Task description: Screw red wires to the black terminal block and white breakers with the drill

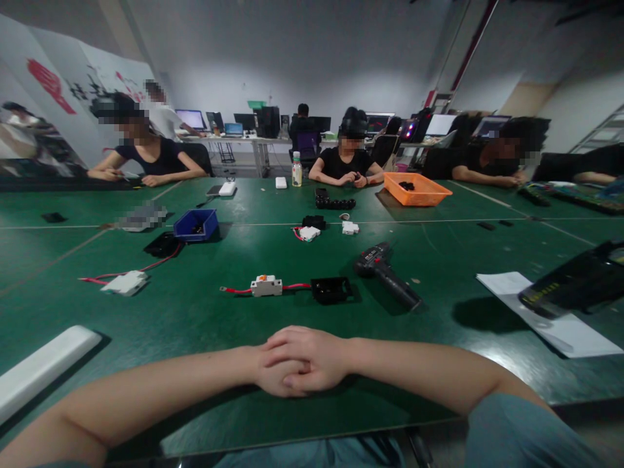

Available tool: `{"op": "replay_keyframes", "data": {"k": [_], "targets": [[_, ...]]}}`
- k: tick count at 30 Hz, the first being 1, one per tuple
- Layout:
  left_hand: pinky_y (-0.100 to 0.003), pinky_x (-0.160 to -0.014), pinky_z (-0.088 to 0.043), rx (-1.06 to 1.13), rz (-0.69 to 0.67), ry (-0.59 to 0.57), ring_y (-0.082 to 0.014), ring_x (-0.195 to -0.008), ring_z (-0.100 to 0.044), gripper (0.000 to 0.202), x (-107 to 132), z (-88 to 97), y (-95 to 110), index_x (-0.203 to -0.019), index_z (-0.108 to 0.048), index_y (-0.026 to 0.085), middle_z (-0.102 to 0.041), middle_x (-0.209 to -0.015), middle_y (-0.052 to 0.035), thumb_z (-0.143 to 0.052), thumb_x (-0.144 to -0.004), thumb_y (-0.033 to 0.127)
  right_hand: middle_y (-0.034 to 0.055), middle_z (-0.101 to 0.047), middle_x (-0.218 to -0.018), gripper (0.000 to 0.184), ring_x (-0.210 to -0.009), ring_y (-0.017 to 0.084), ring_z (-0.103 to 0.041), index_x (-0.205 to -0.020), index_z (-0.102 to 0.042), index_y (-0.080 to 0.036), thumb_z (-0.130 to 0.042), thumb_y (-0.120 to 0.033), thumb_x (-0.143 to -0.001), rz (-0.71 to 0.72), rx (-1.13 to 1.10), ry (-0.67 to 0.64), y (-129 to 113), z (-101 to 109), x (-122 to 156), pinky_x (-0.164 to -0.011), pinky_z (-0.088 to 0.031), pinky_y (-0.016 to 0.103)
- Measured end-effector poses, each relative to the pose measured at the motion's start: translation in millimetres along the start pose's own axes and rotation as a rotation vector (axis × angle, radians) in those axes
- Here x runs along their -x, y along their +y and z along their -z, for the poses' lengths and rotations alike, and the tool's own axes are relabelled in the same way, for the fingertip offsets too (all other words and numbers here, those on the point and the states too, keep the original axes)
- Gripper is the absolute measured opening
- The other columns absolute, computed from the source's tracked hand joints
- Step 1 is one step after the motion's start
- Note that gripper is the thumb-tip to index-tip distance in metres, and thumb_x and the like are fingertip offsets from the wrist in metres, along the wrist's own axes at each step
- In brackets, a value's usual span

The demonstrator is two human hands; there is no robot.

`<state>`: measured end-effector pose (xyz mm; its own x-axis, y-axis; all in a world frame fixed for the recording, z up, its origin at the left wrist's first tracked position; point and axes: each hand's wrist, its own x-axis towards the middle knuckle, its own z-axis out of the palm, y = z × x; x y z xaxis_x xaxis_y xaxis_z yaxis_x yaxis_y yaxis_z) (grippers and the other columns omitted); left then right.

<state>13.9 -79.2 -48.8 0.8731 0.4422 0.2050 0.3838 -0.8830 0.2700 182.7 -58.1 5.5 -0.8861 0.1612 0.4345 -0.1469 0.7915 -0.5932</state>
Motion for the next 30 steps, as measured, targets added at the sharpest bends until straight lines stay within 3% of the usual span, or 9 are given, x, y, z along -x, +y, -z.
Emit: {"op": "replay_keyframes", "data": {"k": [4,7,10,14,17,20,23,30], "targets": [[-0.028,-0.064,-0.049,0.046,-0.303,-0.048,-0.0149,-0.068,-0.058,0.021,-8,26.7,11,-0.081,-0.068,0.018,-0.063,-0.071,-0.0018,-0.055,-0.09,0.032,0.0179,-0.059,-0.132,0.047,-0.125,0.024,-0.054,-0.134,-0.053,-0.011,-0.048,-0.041,-0.098,-0.141,-0.117,0.084,-1,3,0,-0.107,-0.043,0.04],[-0.031,-0.048,-0.035,-0.03,-0.462,0.003,-0.0121,-0.049,-0.045,0.031,-10,51.6,25,-0.063,-0.056,0.019,-0.055,-0.06,0.0004,-0.054,-0.092,0.03,0.0155,-0.064,-0.118,0.037,-0.11,0.021,-0.06,-0.124,-0.059,-0.011,-0.038,-0.031,-0.102,-0.322,-0.088,0.18,3,3,2,-0.098,-0.049,0.038],[-0.032,-0.047,-0.032,-0.075,-0.529,0.097,-0.012,-0.048,-0.044,0.034,-10,78.7,30,-0.06,-0.051,0.02,-0.051,-0.057,0.0007,-0.051,-0.093,0.027,0.0115,-0.067,-0.1,0.023,-0.091,0.02,-0.063,-0.107,-0.064,-0.011,-0.05,-0.024,-0.094,-0.327,0.043,0.12,10,-2,5,-0.083,-0.052,0.032],[-0.031,-0.052,-0.033,-0.267,-0.395,0.184,-0.0132,-0.058,-0.049,0.028,-22,109.0,9,-0.069,-0.054,0.02,-0.053,-0.063,-0.0008,-0.046,-0.095,0.025,0.0065,-0.069,-0.087,0.011,-0.083,0.019,-0.063,-0.091,-0.066,-0.015,-0.058,-0.022,-0.088,-0.166,0.17,-0.037,12,-7,8,-0.078,-0.051,0.028],[-0.031,-0.062,-0.04,-0.539,-0.178,0.109,-0.0178,-0.076,-0.057,0.02,-39,118.0,-18,-0.099,-0.061,0.019,-0.063,-0.086,-0.0057,-0.046,-0.098,0.032,0.0044,-0.072,-0.089,0.017,-0.085,0.017,-0.065,-0.093,-0.069,-0.016,-0.053,-0.018,-0.091,-0.166,0.183,-0.039,7,-5,7,-0.082,-0.05,0.025],[-0.033,-0.071,-0.044,-0.676,-0.038,-0.046,-0.0212,-0.091,-0.059,0.03,-56,115.8,-43,-0.121,-0.055,0.021,-0.062,-0.111,-0.0096,-0.051,-0.097,0.039,0.0044,-0.072,-0.089,0.016,-0.086,0.015,-0.066,-0.092,-0.071,-0.014,-0.055,-0.016,-0.09,-0.16,0.182,-0.022,4,-2,5,-0.084,-0.049,0.023],[-0.034,-0.074,-0.045,-0.715,0.036,-0.146,-0.0237,-0.096,-0.06,0.044,-67,108.2,-59,-0.133,-0.049,0.022,-0.058,-0.123,-0.0119,-0.053,-0.096,0.046,0.0044,-0.072,-0.087,0.015,-0.084,0.016,-0.065,-0.093,-0.071,-0.014,-0.058,-0.016,-0.088,-0.144,0.194,-0.022,5,-2,5,-0.084,-0.049,0.024],[-0.032,-0.067,-0.045,-0.706,0.069,-0.236,-0.0224,-0.087,-0.063,0.049,-76,96.4,-67,-0.136,-0.044,0.022,-0.058,-0.119,-0.0117,-0.047,-0.097,0.051,0.0049,-0.072,-0.087,0.014,-0.085,0.016,-0.065,-0.093,-0.072,-0.014,-0.059,-0.017,-0.088,-0.153,0.202,-0.031,2,1,4,-0.084,-0.049,0.025]]}}
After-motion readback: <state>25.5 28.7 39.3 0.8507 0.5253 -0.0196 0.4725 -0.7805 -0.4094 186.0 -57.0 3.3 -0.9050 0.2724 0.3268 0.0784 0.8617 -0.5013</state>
